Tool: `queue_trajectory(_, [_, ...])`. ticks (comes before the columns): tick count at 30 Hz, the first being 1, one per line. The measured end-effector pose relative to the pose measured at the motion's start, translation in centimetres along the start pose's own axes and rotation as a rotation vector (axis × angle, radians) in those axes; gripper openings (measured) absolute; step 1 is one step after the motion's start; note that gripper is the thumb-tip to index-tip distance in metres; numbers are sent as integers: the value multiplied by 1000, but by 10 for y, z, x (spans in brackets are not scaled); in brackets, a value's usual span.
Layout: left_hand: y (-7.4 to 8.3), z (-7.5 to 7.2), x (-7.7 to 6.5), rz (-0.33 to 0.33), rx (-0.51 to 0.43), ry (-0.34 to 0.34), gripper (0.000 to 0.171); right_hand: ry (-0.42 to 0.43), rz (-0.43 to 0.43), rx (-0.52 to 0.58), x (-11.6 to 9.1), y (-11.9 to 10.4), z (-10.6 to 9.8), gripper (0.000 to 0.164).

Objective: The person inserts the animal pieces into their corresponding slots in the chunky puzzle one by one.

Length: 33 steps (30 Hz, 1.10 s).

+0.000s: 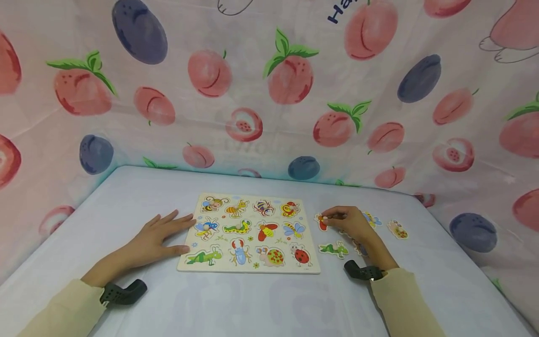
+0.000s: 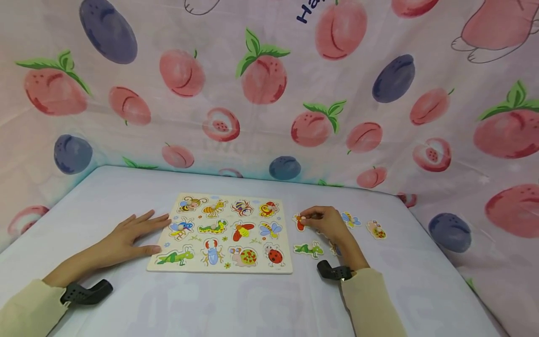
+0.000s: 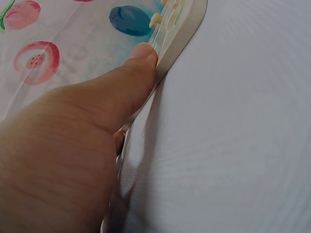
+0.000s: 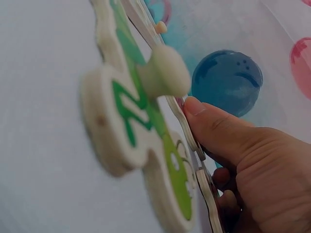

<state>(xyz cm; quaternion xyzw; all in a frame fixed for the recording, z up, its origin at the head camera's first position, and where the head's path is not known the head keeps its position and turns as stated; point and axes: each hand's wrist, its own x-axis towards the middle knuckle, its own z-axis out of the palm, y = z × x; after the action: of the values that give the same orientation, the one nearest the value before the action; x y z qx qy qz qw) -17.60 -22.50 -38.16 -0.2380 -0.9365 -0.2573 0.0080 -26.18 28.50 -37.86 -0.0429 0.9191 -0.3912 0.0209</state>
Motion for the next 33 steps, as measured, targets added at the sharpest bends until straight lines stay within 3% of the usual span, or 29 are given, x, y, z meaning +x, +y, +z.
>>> queue_trajectory(7, [-2,0,0,7,8,3,74,9,0,-57,0,-1,3,15])
queue_trajectory(20, [-3,1,-1,10,15,8,74,6,-155,-154,-3,-7,1,12])
queue_trajectory(33, [-1,1,0,16,5,6,73,23,-196,-202,-5,-8,0,12])
